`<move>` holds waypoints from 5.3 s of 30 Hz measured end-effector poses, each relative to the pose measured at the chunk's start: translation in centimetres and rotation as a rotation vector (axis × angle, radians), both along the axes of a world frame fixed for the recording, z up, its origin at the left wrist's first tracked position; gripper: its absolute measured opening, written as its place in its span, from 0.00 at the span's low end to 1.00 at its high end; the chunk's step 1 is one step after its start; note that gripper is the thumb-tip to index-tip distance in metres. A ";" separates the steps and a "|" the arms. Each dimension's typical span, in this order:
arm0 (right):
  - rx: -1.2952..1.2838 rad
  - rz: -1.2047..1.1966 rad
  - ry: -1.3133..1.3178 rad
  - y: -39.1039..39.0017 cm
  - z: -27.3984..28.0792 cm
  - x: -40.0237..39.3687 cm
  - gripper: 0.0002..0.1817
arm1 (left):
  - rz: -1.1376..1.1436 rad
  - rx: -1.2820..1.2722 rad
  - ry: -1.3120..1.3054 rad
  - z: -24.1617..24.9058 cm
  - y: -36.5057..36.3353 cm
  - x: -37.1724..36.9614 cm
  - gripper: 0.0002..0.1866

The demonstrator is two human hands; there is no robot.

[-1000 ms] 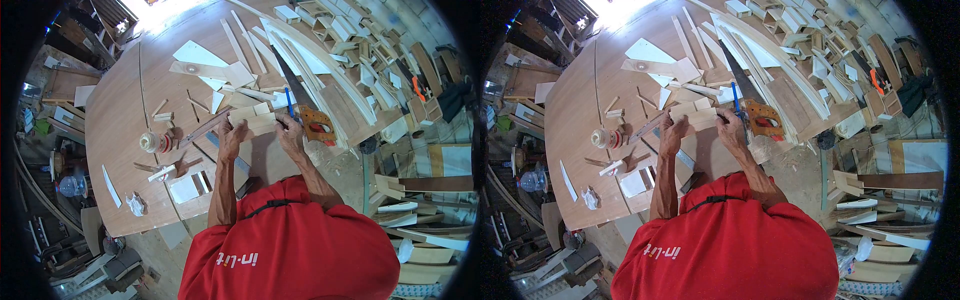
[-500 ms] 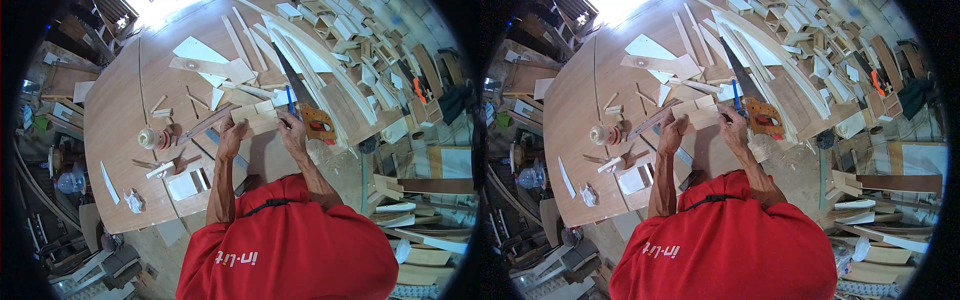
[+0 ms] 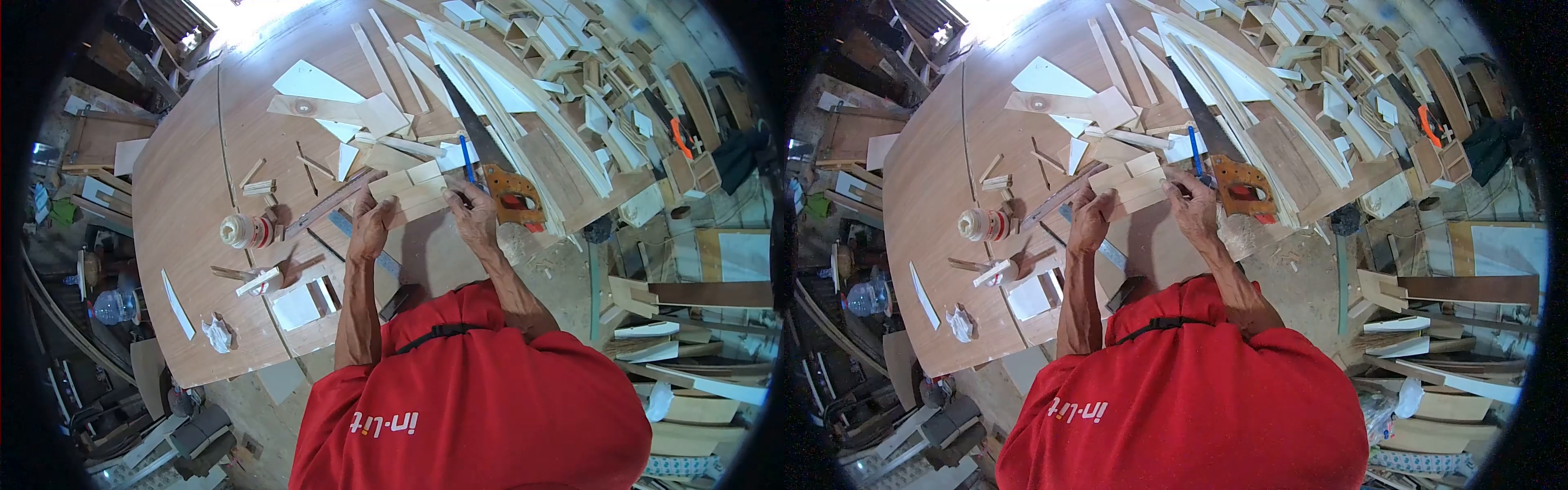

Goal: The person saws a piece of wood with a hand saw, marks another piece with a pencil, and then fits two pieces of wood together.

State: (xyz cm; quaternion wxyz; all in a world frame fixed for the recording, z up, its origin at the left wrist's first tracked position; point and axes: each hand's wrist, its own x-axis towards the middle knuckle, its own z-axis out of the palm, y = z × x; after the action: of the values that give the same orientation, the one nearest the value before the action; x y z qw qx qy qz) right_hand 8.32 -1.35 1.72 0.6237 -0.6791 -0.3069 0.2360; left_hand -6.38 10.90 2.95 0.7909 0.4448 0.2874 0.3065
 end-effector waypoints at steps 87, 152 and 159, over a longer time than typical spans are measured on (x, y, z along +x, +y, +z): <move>0.066 0.161 0.814 -1.5 0.3 1.7 0.14 | -0.149 -0.254 -0.183 2.6 -1.7 0.5 0.22; 0.071 0.161 0.169 -1.7 2.7 0.9 0.17 | 0.227 0.291 0.123 2.0 -3.4 1.8 0.18; 0.110 0.095 -0.022 -0.8 3.2 -0.3 0.33 | 0.430 0.308 0.154 2.0 -4.5 2.5 0.25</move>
State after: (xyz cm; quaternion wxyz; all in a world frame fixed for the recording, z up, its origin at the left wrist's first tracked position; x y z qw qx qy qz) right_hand 7.98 -2.17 4.91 0.6446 -0.6313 -0.3580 0.2404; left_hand -3.84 6.43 4.94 0.6065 0.5107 0.3845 0.4728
